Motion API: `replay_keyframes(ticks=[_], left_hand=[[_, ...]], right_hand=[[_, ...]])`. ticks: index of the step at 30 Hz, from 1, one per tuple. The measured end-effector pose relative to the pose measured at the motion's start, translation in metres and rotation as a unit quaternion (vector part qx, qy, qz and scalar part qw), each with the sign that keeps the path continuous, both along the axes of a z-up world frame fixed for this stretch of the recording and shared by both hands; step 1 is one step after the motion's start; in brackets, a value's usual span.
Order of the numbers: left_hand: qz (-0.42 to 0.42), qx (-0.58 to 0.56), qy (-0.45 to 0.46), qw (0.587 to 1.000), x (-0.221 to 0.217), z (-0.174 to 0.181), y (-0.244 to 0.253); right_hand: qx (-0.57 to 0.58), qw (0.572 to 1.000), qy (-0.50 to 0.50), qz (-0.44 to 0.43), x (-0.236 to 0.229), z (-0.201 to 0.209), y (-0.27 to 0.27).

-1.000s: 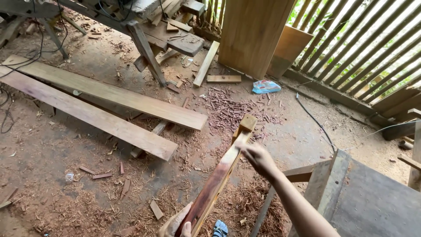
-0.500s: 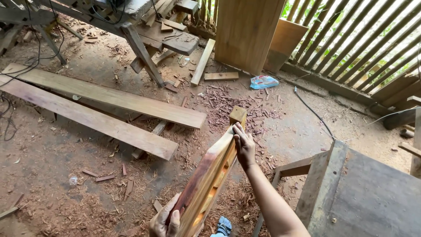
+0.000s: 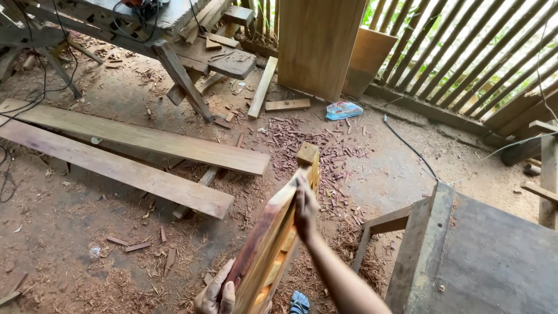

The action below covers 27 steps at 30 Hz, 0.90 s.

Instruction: The person sands a wooden chair using a sanding block, focusing on the backrest and legs. They then use a hair dryer to blow away dust from the chair before continuing to sand the legs and frame.

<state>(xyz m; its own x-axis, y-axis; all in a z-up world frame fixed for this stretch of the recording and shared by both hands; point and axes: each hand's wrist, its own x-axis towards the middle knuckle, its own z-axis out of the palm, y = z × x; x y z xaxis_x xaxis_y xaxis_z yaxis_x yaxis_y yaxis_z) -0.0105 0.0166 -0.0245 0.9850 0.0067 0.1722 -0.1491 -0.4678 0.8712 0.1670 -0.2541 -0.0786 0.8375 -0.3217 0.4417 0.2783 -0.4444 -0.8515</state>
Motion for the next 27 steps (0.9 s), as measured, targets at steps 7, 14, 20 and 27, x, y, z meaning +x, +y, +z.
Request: replay_keyframes(ticks=[7, 14, 20, 27], left_hand=[[-0.035, -0.007, -0.040, 0.999, -0.004, 0.015, -0.008], [0.026, -0.015, 0.025, 0.999, -0.009, 0.028, -0.023], [0.015, 0.025, -0.034, 0.999, -0.007, 0.021, -0.023], [-0.011, 0.012, -0.062, 0.998, 0.003, 0.053, -0.027]], right_hand=[[0.015, 0.998, -0.054, 0.035, 0.009, -0.027, -0.027], [0.193, 0.978, -0.006, 0.080, -0.070, 0.064, 0.047], [0.450, 0.856, 0.092, 0.235, -0.046, -0.091, 0.023], [-0.048, 0.967, 0.250, -0.004, -0.030, 0.076, 0.011]])
